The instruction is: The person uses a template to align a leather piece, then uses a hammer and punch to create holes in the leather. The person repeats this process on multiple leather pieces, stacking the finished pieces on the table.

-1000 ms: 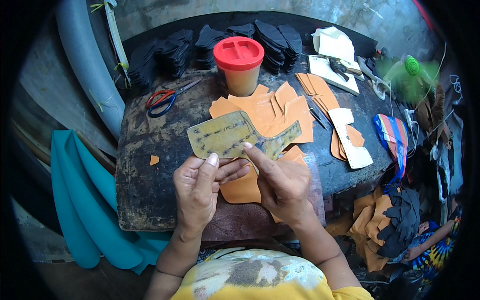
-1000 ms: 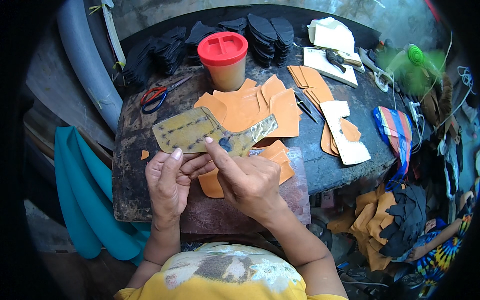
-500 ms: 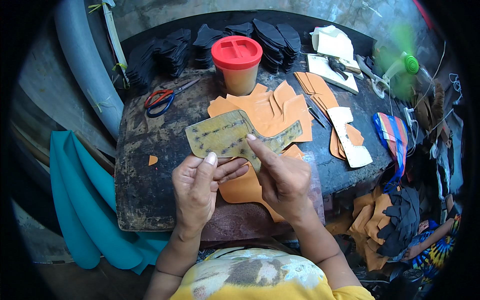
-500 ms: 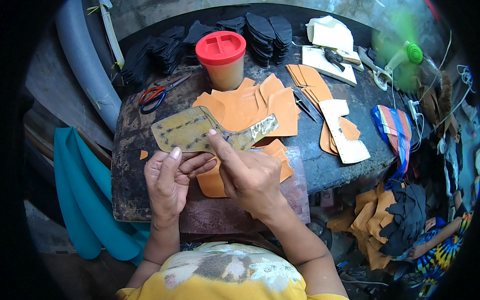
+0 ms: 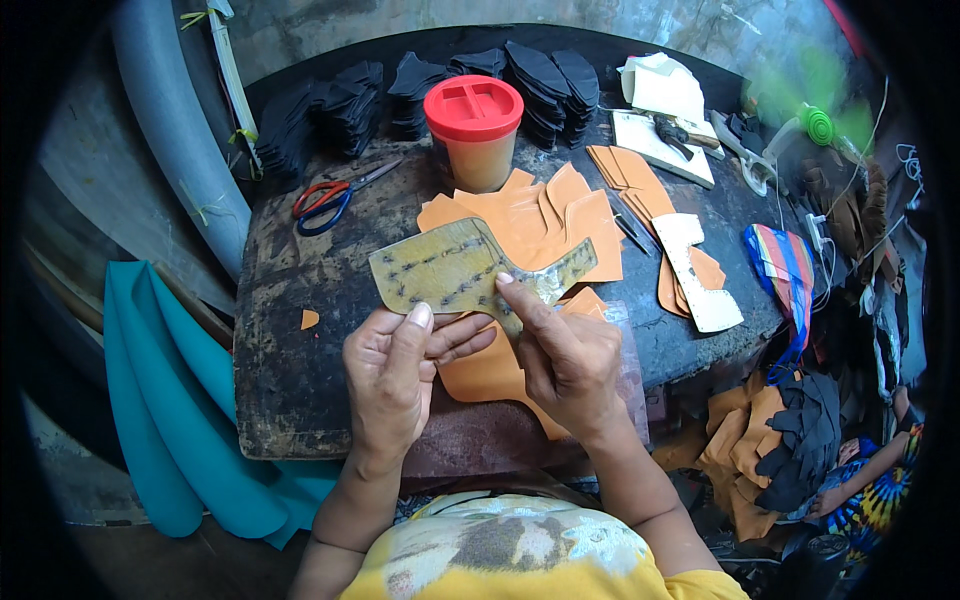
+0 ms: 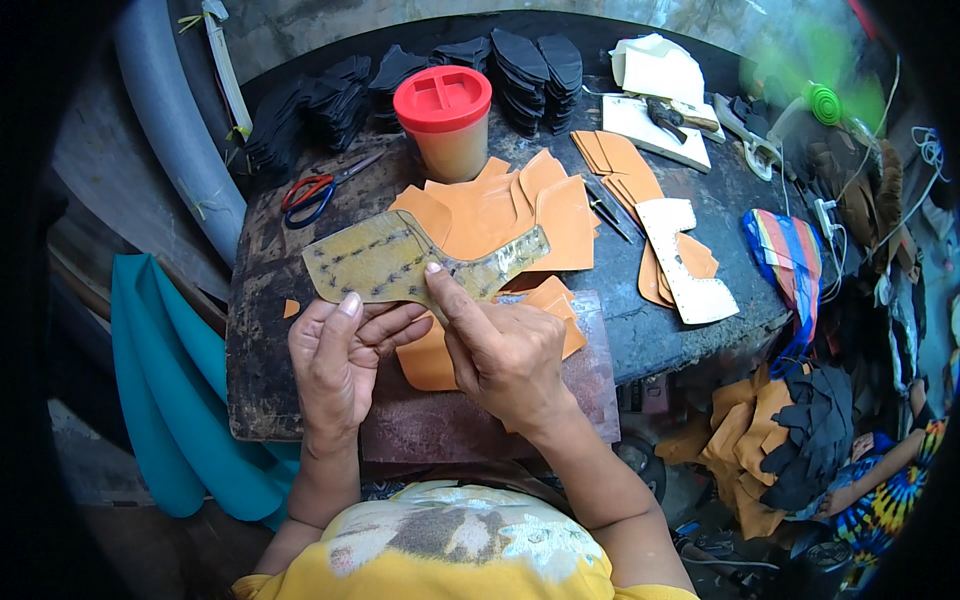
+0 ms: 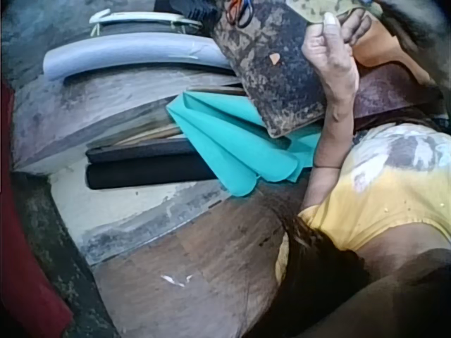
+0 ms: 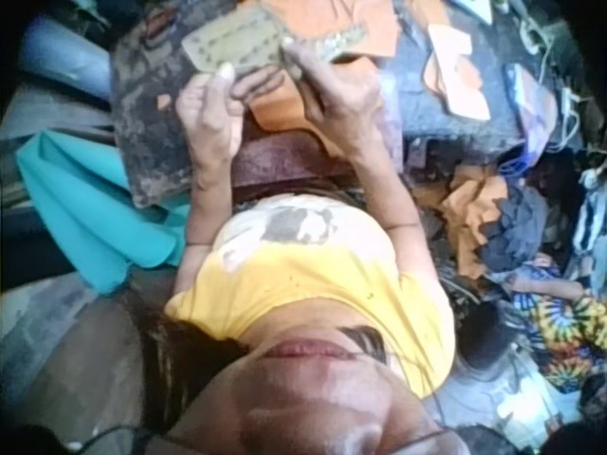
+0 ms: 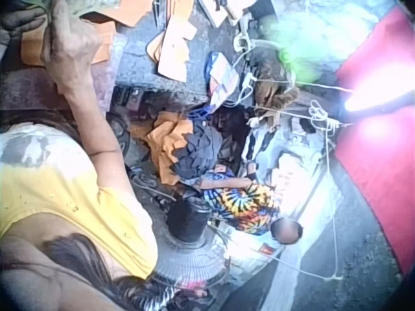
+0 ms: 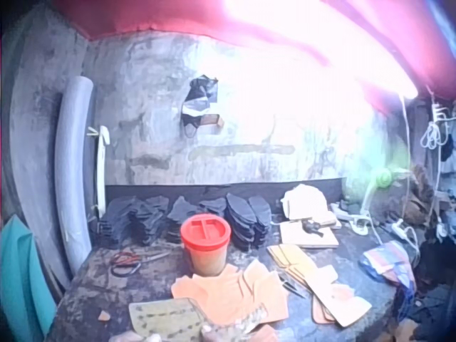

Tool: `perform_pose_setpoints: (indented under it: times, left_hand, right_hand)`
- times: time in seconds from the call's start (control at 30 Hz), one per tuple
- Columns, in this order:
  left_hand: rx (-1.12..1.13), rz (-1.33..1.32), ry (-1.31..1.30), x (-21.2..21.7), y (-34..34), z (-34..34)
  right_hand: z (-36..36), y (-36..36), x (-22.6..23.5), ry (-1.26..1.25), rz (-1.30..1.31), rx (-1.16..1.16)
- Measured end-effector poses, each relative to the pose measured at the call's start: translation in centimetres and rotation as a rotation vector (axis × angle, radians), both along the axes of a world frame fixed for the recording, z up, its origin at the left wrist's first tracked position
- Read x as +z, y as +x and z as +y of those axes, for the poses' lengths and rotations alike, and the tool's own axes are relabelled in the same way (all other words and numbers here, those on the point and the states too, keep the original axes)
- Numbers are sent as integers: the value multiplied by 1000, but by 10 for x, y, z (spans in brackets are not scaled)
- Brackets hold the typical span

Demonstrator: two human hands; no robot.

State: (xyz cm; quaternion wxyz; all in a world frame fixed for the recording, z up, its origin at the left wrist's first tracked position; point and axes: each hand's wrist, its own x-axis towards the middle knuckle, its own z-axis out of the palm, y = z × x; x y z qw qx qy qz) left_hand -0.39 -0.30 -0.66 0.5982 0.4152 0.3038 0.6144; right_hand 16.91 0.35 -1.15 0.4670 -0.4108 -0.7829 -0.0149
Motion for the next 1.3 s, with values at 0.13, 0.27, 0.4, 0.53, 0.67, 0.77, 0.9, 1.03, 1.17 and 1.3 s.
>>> perform_pose_setpoints:
  times: [0.13, 0.27, 0.4, 0.53, 0.67, 0.77, 0.9, 1.03, 1.17, 1.3]
  left_hand:
    - [-21, -33, 2, 0, 0, -1]
    - [-7, -32, -4, 1, 0, -2]
    - [-4, -66, -21, 0, 1, -1]
    - [-26, -11, -10, -1, -1, 0]
    - [-20, -23, 0, 0, 0, 0]
    - [-15, -61, -17, 1, 2, -1]
    - [-30, -72, -19, 2, 2, -1]
    - [-47, -101, 0, 0, 1, 0]
    - [-43, -96, 3, -2, 0, 0]
    - [-51, -99, -5, -3, 0, -1]
  right_hand:
    - [-1, 0, 1, 6, -10, 3]
    - [0, -2, 5, 8, -10, 2]
    - [3, -4, 8, -21, -44, -15]
    - [3, -5, 7, 37, 0, 31]
    - [2, -6, 7, 28, 49, 83]
    - [3, -7, 8, 43, 51, 69]
    - [3, -8, 7, 28, -3, 50]
    - [2, -7, 5, 53, 35, 124]
    - [2, -6, 3, 60, -40, 117]
    - [4, -7, 4, 43, -57, 82]
